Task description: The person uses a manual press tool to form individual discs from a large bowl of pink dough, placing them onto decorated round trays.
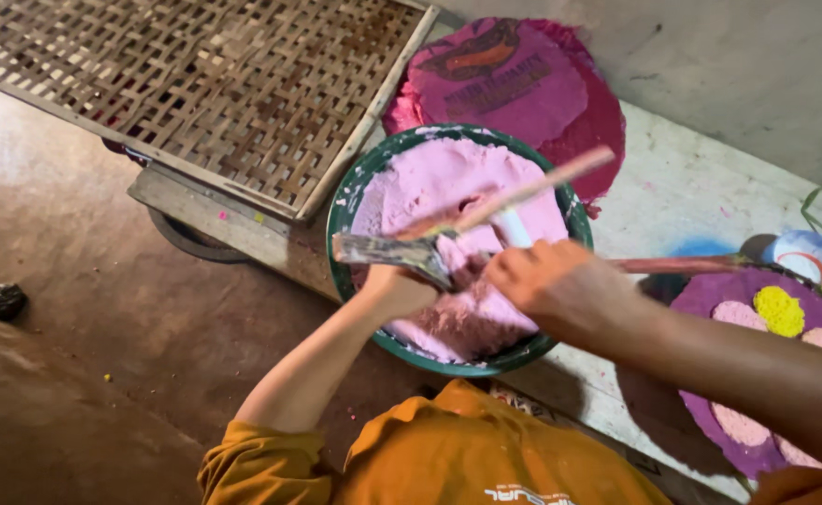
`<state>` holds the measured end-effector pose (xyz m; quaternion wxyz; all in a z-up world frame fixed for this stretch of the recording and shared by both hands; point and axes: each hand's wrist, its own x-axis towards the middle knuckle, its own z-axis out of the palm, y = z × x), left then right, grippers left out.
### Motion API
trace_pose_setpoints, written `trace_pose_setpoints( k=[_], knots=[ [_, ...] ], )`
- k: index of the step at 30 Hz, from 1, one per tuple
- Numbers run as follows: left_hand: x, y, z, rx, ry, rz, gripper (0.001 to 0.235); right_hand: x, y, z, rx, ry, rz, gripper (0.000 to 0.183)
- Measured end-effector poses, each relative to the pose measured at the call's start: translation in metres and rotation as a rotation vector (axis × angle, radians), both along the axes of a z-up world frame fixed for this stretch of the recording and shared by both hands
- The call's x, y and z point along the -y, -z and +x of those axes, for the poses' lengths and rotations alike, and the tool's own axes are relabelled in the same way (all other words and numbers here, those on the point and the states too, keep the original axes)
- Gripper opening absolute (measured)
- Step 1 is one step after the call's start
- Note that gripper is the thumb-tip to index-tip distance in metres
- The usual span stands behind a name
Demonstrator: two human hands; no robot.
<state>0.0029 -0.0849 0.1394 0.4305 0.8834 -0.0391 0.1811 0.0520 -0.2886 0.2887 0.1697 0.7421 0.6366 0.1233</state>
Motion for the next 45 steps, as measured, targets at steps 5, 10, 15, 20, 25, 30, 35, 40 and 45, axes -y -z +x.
trace_pose_setpoints(
  k=[5,10,15,20,25,30,35,40,45],
  knots=[
    [-0.025,-0.002,0.009,0.05,-0.041,-0.232,0.062,0.04,-0.051,-0.003,-0.185,0.3,0.156,0.03],
    [-0.019,0.003,0.011,0.082,-0.003,0.234,0.063,0.039,-0.049,0.007,-0.257,0.385,0.099,0.034],
    [0.003,0.006,0.019,-0.05,0.116,0.186,0.06,-0.004,-0.002,-0.004,-0.028,0.202,0.09,0.01],
    [0.01,-0.019,0.016,-0.08,0.016,0.392,0.078,-0.008,-0.004,-0.017,-0.093,0.172,-0.009,0.015],
    [-0.01,-0.039,0.007,-0.176,-0.093,0.084,0.079,0.043,-0.056,-0.015,-0.145,0.437,0.019,0.027],
    [0.007,-0.017,0.009,-0.038,-0.022,0.147,0.093,0.005,0.017,-0.008,-0.026,0.31,-0.009,0.011],
    [0.004,0.001,0.02,0.019,-0.161,0.414,0.084,0.02,0.019,-0.007,-0.166,0.332,0.058,0.024],
    [-0.017,-0.004,0.026,0.14,-0.26,0.127,0.046,0.049,-0.005,-0.004,-0.55,0.476,0.557,0.032],
    [-0.004,-0.013,0.027,0.251,-0.312,0.136,0.056,0.009,0.094,0.003,-1.004,0.527,0.798,0.068]
  ],
)
